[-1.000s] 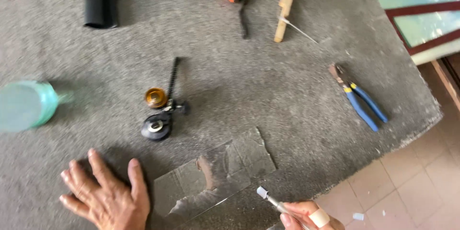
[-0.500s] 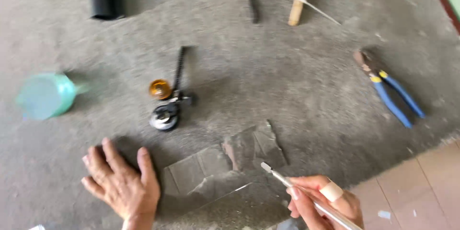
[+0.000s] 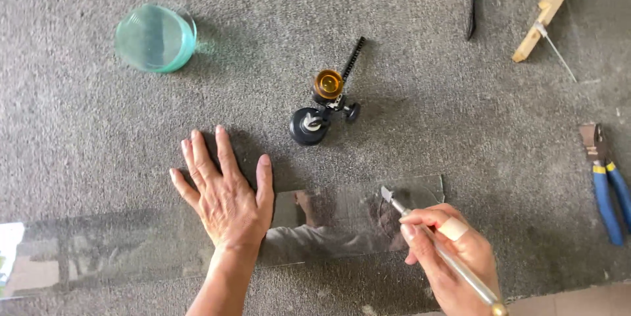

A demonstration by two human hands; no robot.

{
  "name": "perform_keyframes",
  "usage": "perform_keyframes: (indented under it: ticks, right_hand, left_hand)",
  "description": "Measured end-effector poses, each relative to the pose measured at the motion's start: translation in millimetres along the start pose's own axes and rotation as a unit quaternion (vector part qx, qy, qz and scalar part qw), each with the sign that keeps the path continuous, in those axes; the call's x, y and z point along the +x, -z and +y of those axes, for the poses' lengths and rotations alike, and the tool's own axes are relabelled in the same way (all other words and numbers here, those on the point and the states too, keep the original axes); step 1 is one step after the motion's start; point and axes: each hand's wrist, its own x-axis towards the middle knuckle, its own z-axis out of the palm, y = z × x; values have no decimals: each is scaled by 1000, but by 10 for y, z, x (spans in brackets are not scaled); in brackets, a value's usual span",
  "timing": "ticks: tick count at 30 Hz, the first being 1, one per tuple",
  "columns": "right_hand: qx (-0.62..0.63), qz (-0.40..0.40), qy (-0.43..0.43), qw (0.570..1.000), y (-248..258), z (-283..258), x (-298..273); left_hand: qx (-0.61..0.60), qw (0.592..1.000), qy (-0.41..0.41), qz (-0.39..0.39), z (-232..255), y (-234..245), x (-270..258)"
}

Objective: Cutting a circular shape from a sheet of glass using specialized glass cutting tools and pliers.

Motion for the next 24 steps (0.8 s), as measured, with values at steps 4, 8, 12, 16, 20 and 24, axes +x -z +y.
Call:
perform_keyframes:
  ticks: [4,8,12,16,20,24]
  right_hand:
    - [-57,-18,33,998,-79,-201,37]
    - [-128,47,-58,989,-148,-323,38]
    - [-151,71,3,986,-224,-318,26]
    - [-208,116,73,968,-296,-294,17]
    - [-214,127,154,956,-285,-286,28]
    - [-187,92,87,974,-260,-265,53]
  left_hand:
    - [3,1000,3,-3,-12,-8,7]
    - [0,1000,0,-17,-19,-7,4]
    - [-3,1000,3,-20,1,10,7]
    - [-2,1000,1,-22,-12,12,9]
    - [-6,1000,0,-16,-14,2,5]
    - [-13,1000,-2,-12,-25,-5,1]
